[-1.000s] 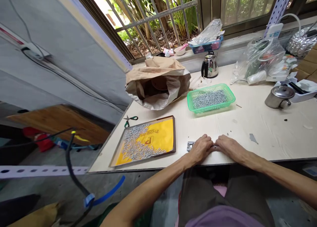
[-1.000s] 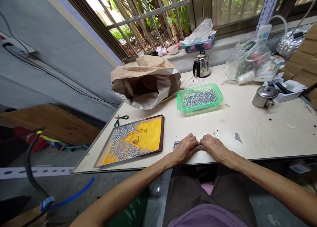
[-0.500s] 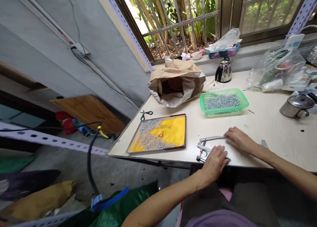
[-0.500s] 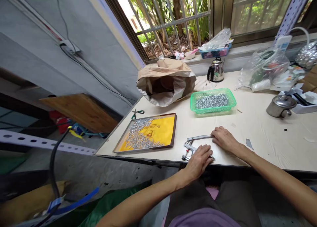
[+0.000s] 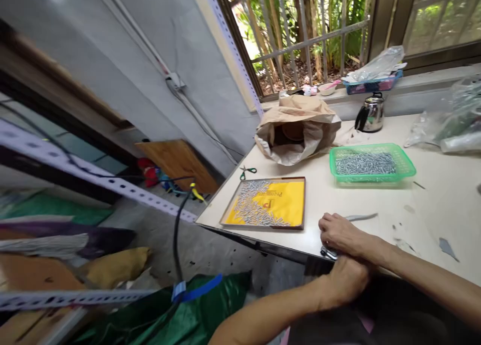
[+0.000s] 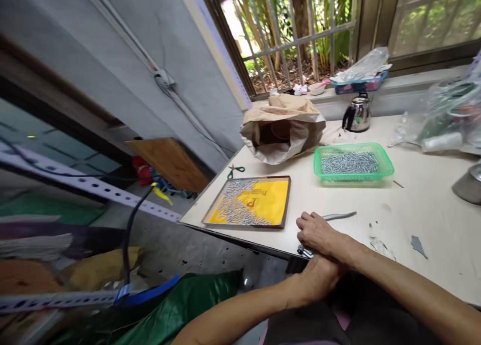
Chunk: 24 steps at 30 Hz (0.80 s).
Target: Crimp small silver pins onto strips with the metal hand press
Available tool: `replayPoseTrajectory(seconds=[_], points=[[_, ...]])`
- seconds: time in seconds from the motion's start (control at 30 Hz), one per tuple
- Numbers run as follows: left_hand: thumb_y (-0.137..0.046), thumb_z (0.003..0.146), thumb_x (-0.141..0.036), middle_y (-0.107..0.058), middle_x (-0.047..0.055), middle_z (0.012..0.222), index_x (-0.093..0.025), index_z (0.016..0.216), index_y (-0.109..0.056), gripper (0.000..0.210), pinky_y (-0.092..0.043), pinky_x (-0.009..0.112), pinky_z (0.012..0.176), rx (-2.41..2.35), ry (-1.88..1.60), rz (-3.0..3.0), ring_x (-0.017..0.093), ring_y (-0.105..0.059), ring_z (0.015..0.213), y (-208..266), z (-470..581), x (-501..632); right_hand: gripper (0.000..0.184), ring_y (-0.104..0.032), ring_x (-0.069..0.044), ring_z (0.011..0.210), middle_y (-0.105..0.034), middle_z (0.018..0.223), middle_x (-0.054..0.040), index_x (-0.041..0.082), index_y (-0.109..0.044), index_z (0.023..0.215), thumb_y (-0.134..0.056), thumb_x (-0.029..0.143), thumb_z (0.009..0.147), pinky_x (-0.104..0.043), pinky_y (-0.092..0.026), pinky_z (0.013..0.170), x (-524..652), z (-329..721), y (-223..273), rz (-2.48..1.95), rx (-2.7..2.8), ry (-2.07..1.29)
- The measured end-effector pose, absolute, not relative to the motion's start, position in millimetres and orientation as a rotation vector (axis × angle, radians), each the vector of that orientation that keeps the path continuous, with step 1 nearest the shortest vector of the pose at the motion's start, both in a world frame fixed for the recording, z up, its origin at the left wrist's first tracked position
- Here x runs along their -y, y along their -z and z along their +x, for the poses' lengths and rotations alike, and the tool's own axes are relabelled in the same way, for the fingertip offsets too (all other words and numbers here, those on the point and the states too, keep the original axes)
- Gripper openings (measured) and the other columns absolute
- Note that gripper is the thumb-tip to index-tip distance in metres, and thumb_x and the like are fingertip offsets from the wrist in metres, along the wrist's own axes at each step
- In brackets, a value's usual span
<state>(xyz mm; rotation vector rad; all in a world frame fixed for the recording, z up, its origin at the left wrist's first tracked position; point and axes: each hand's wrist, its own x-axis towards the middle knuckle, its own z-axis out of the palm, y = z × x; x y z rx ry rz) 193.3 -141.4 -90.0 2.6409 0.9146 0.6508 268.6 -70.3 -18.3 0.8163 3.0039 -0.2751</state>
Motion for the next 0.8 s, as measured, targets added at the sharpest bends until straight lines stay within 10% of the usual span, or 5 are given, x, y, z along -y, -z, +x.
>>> replayPoseTrajectory(seconds=[0.3, 0.53, 0.8], points=[[-0.04, 0.092, -0.02, -0.062, 0.009, 0.079, -0.018, 0.086, -0.067, 0.028, -0.049, 0.036, 0.076, -1.677, -0.64, 2.555, 0.02, -0.056, 0.079, 32.4, 66.5, 109.3, 0.021, -0.054, -0.019, 0.076, -0.06, 0.082, -0.0055, 0.023, -0.062, 0.088, -0.042, 0.028, 0.092, -0.032, -0.045, 0.067, 43.0, 284.9, -11.8, 1.125, -3.574, 0.475], [-0.053, 0.088, -0.031, -0.065, 0.013, 0.103, -0.014, 0.091, -0.067, 0.022, -0.045, 0.032, 0.082, -2.349, 0.213, 2.037, 0.026, -0.053, 0.108, 7.7, 8.0, 51.2, 0.017, -0.057, -0.028, 0.089, -0.06, 0.092, -0.011, 0.019, -0.06, 0.099, -0.049, 0.026, 0.087, -0.042, -0.047, 0.077, -10.9, 354.9, -57.8, 2.029, -3.188, -0.463], [-0.047, 0.081, -0.019, -0.068, 0.012, 0.091, -0.013, 0.08, -0.068, 0.022, -0.043, 0.029, 0.071, -2.27, 0.117, 1.978, 0.026, -0.062, 0.092, 7.6, 4.5, 38.0, 0.014, -0.061, -0.017, 0.075, -0.061, 0.087, -0.0052, 0.019, -0.062, 0.088, -0.048, 0.023, 0.09, -0.028, -0.048, 0.066, 88.7, 340.7, -2.5, 1.681, -2.937, 0.52]])
